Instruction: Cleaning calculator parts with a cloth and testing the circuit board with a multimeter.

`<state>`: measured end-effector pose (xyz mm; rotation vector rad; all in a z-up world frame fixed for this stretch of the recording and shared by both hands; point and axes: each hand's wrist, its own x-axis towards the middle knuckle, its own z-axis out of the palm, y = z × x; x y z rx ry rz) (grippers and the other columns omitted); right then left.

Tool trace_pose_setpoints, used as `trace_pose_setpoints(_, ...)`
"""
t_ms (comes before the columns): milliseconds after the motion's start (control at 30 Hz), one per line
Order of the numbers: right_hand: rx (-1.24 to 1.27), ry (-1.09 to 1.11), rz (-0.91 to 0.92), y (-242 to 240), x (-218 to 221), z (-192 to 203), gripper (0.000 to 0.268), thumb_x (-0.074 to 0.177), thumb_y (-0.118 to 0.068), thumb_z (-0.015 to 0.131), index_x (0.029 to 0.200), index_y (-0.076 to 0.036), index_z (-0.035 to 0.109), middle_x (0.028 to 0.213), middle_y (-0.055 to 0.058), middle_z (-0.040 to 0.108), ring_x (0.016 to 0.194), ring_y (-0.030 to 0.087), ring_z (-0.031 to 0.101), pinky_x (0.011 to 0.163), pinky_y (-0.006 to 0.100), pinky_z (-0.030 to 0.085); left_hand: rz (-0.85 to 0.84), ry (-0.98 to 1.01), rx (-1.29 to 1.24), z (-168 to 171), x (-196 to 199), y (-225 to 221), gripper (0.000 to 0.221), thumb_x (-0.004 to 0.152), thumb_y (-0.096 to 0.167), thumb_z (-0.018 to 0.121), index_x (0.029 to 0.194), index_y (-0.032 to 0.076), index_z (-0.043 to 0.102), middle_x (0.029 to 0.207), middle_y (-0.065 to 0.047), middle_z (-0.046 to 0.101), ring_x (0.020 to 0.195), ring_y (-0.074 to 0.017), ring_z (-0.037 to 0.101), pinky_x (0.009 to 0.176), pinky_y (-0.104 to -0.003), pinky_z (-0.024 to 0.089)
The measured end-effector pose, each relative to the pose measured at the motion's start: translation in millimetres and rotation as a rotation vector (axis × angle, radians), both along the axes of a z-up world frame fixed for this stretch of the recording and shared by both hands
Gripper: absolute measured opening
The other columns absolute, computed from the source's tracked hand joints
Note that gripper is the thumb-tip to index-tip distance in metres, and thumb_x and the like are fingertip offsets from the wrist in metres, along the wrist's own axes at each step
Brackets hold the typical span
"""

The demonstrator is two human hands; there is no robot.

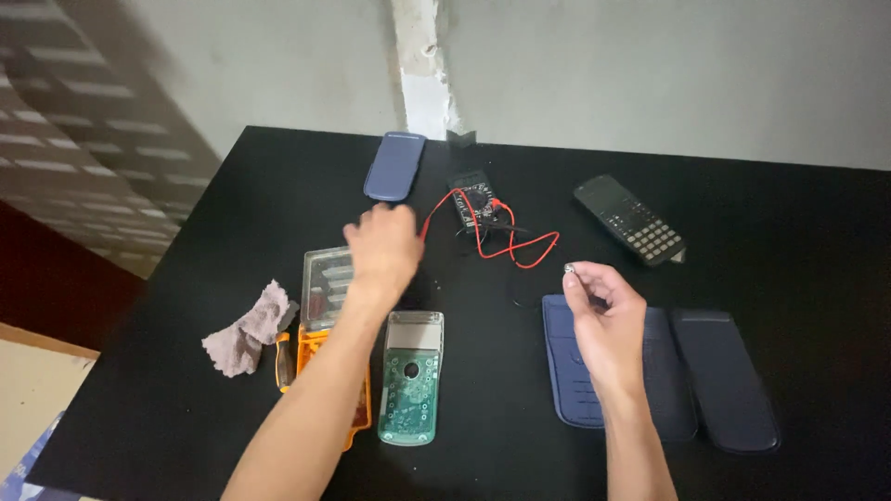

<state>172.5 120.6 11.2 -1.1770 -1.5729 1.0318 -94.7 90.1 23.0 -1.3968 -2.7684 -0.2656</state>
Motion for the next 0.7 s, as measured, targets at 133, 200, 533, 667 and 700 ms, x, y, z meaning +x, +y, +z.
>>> trace_pose_setpoints(133,-0.045,0.021,-0.051,3.4,1.1,-4.2,0.017,0.098,-0.012,0.07,0.114,-0.008,0.076,0.097,0.013,0.075,0.094,0.02,0.066,0.081,0.037,0.051,-0.274,-0.162,0.013,28.7,40.5,11.3,0.056,0.087,0.008,0.071,0.141,0.013,0.058,0.126,-0.021,0.059,0.12,-0.0428,0.061,0.095,-0.059,0.052)
trace_pose_setpoints(200,-0.045,0.028,-0.061,3.7,1.4,-5.0,0.017,0.098,-0.012,0.071,0.114,-0.009,0.076,0.097,0.013,0.075,0.093,0.02,0.066,0.081,0.037,0.051,-0.348,-0.207,0.007,28.3,47.2,22.5,0.066,0.087,0.004,0.068,0.149,0.016,0.051,0.133,-0.021,0.053,0.125,-0.0447,0.057,0.099,-0.062,0.051)
trace_pose_setpoints(533,0.126,-0.126,-0.059,20.8,1.2,-27.3,0.011,0.096,-0.011,0.07,0.106,-0.007,0.073,0.099,0.015,0.072,0.1,0.03,0.069,0.083,0.038,0.056,-0.052,-0.153,-0.175,-5.6,-16.1,46.4,0.037,0.084,0.012,0.074,0.12,0.006,0.073,0.112,-0.023,0.072,0.109,-0.0458,0.07,0.091,-0.061,0.051)
trace_pose_setpoints(667,0.274,-0.291,0.052,39.0,-21.0,-20.7,0.01,0.094,-0.013,0.072,0.103,-0.01,0.07,0.099,0.013,0.069,0.104,0.037,0.067,0.094,0.048,0.054,-0.009,-0.221,-0.226,-1.5,-11.1,28.0,0.037,0.084,0.016,0.071,0.12,0.006,0.072,0.121,-0.021,0.071,0.113,-0.0453,0.07,0.091,-0.059,0.052)
trace_pose_setpoints(700,0.277,-0.29,0.052,46.8,-29.8,-18.2,0.01,0.094,-0.013,0.072,0.103,-0.01,0.07,0.099,0.013,0.069,0.104,0.037,0.067,0.094,0.048,0.054,-0.009,-0.221,-0.223,-5.3,-11.7,28.5,0.037,0.084,0.016,0.071,0.12,0.006,0.072,0.121,-0.021,0.071,0.113,-0.0453,0.07,0.091,-0.059,0.052)
